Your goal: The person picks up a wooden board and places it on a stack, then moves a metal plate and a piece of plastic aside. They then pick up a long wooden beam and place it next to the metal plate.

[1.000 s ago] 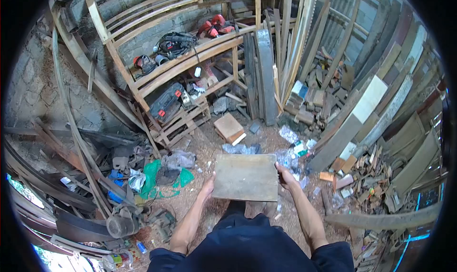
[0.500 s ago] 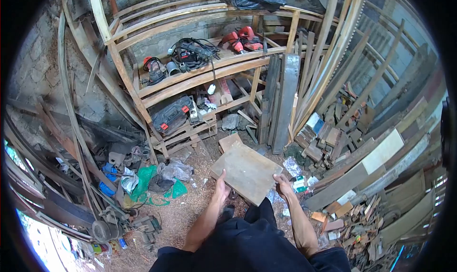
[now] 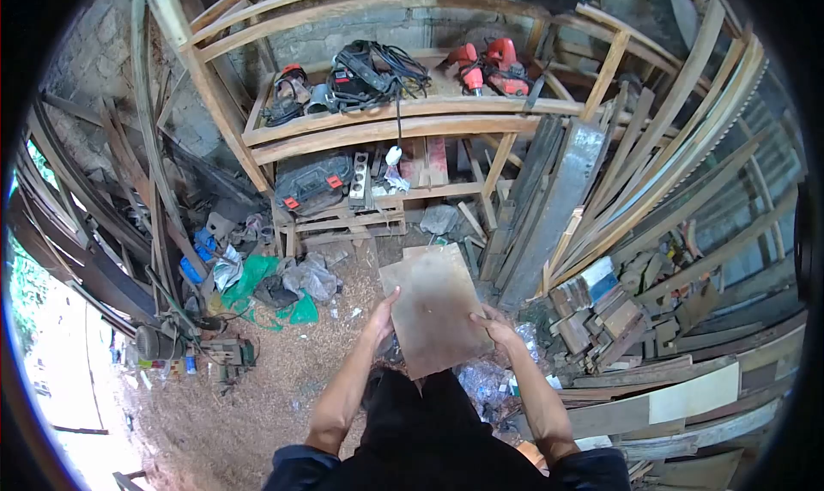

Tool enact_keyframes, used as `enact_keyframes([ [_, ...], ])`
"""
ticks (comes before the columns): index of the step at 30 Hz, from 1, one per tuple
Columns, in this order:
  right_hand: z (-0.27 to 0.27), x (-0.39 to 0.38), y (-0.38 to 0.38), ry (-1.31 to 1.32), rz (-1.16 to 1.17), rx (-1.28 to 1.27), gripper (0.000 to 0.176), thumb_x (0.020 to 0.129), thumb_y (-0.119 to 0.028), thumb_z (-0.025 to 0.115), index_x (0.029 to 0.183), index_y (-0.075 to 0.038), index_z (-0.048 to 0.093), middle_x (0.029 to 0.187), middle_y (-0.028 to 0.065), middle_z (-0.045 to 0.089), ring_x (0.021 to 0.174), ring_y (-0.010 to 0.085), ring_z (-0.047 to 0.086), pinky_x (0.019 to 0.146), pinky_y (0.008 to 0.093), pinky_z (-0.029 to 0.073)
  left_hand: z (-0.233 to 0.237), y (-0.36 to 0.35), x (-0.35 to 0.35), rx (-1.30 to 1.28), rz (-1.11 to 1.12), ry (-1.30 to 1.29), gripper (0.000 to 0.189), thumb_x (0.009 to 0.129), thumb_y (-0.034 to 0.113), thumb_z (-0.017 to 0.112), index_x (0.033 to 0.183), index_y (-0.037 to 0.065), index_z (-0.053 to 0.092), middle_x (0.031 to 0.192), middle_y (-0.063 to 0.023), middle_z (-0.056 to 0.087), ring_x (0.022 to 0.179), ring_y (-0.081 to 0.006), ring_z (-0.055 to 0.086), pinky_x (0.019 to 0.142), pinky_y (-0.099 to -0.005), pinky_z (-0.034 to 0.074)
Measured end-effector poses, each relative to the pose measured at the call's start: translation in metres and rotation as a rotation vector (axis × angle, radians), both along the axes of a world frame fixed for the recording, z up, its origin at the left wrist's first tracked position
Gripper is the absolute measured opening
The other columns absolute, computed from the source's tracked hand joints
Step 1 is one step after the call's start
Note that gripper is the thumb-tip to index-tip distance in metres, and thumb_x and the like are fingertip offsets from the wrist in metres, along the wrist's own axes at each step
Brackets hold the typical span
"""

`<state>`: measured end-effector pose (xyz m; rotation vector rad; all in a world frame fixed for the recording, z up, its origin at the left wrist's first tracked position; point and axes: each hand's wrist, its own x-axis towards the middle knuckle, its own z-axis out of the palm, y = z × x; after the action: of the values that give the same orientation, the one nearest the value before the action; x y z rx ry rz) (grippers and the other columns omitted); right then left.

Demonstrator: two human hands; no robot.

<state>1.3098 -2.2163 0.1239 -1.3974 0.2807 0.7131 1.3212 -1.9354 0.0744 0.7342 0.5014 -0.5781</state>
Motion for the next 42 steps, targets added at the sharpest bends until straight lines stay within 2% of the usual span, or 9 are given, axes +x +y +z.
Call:
enact_keyframes([
  [3, -0.039, 0.002, -0.024, 0.052, -0.046, 0.172, 0.058, 0.075, -0.019, 0.065, 0.123, -0.002, 0.037, 0.112, 0.0071, 0.050, 0.102, 0.0172, 0.047, 0.086, 0.0280, 0.039, -0.042, -0.034, -0.015, 0.190, 0.165, 0.002, 0.056, 0.080, 0.035, 0.056, 0.118, -0.001, 0.040, 0.115, -0.0160, 0.048, 0.111, -0.0252, 0.043, 0.090, -0.0385, 0.038],
  [8, -0.133, -0.012, -0.047, 0.192, -0.153, 0.208, 0.054, 0.074, -0.022, 0.067, 0.118, -0.002, 0.043, 0.107, 0.0062, 0.054, 0.099, 0.0156, 0.049, 0.086, 0.0264, 0.037, -0.089, -0.076, -0.061, 0.532, 0.120, 0.012, 0.033, 0.081, 0.022, 0.058, 0.106, 0.001, 0.050, 0.097, -0.0078, 0.059, 0.087, -0.0163, 0.055, 0.076, -0.0337, 0.044],
  [11, -0.181, -0.017, -0.052, 0.117, -0.104, 0.186, 0.048, 0.075, -0.021, 0.065, 0.114, -0.001, 0.046, 0.102, 0.0053, 0.055, 0.093, 0.0135, 0.050, 0.083, 0.0257, 0.038, -0.144, -0.078, -0.063, 0.379, 0.137, 0.172, 0.032, 0.080, 0.022, 0.059, 0.104, 0.003, 0.051, 0.096, -0.0057, 0.059, 0.085, -0.0148, 0.055, 0.074, -0.0318, 0.045],
  [12, -0.194, -0.019, -0.048, -0.035, -0.112, 0.073, 0.034, 0.079, -0.019, 0.061, 0.108, -0.002, 0.052, 0.091, 0.0029, 0.058, 0.082, 0.0117, 0.052, 0.071, 0.0262, 0.043, -0.161, -0.076, -0.061, 0.289, 0.149, 0.063, 0.032, 0.081, 0.022, 0.059, 0.105, 0.004, 0.050, 0.094, -0.0049, 0.059, 0.082, -0.0146, 0.055, 0.071, -0.0307, 0.045],
  [16, -0.246, -0.009, -0.043, -0.061, -0.055, -0.156, 0.035, 0.075, -0.018, 0.064, 0.105, -0.002, 0.054, 0.087, 0.0049, 0.060, 0.080, 0.0137, 0.053, 0.071, 0.0285, 0.043, -0.204, -0.073, -0.040, 0.447, 0.152, 0.177, 0.031, 0.081, 0.020, 0.059, 0.106, 0.004, 0.050, 0.093, -0.0048, 0.059, 0.081, -0.0140, 0.054, 0.071, -0.0303, 0.046],
  [18, -0.271, 0.010, -0.045, -0.049, 0.177, -0.488, 0.036, 0.068, -0.013, 0.068, 0.099, -0.001, 0.053, 0.084, 0.0083, 0.059, 0.080, 0.0161, 0.055, 0.071, 0.0299, 0.043, -0.243, -0.072, -0.031, 0.583, 0.133, -0.012, 0.028, 0.081, 0.017, 0.059, 0.105, 0.005, 0.051, 0.092, -0.0056, 0.059, 0.081, -0.0139, 0.054, 0.070, -0.0300, 0.045],
  [25, -0.441, 0.063, -0.035, -0.077, 0.183, -0.443, 0.041, 0.064, -0.014, 0.069, 0.100, -0.002, 0.054, 0.087, 0.0155, 0.061, 0.084, 0.0288, 0.058, 0.072, 0.0356, 0.044, -0.404, -0.039, 0.025, 0.926, -0.255, 0.061, 0.028, 0.079, 0.016, 0.060, 0.102, 0.001, 0.051, 0.087, -0.0074, 0.058, 0.080, -0.0148, 0.054, 0.068, -0.0287, 0.045],
  [33, -0.529, 0.158, 0.015, -0.155, 0.206, -0.521, 0.045, 0.065, -0.008, 0.066, 0.108, -0.002, 0.052, 0.096, 0.0160, 0.060, 0.090, 0.0255, 0.058, 0.076, 0.0326, 0.044, -0.556, -0.009, 0.108, 0.784, -0.125, -0.009, 0.029, 0.079, 0.004, 0.056, 0.106, -0.001, 0.048, 0.089, -0.0071, 0.058, 0.076, -0.0144, 0.054, 0.068, -0.0289, 0.046],
  [42, -0.632, 0.220, 0.033, -0.330, 0.103, -0.503, 0.044, 0.066, -0.006, 0.066, 0.107, -0.001, 0.051, 0.091, 0.0163, 0.061, 0.086, 0.0258, 0.059, 0.075, 0.0314, 0.045, -0.558, -0.006, 0.201, 0.899, -0.115, 0.135, 0.040, 0.075, 0.007, 0.060, 0.111, 0.000, 0.044, 0.093, -0.0101, 0.057, 0.075, -0.0177, 0.055, 0.062, -0.0292, 0.047],
])
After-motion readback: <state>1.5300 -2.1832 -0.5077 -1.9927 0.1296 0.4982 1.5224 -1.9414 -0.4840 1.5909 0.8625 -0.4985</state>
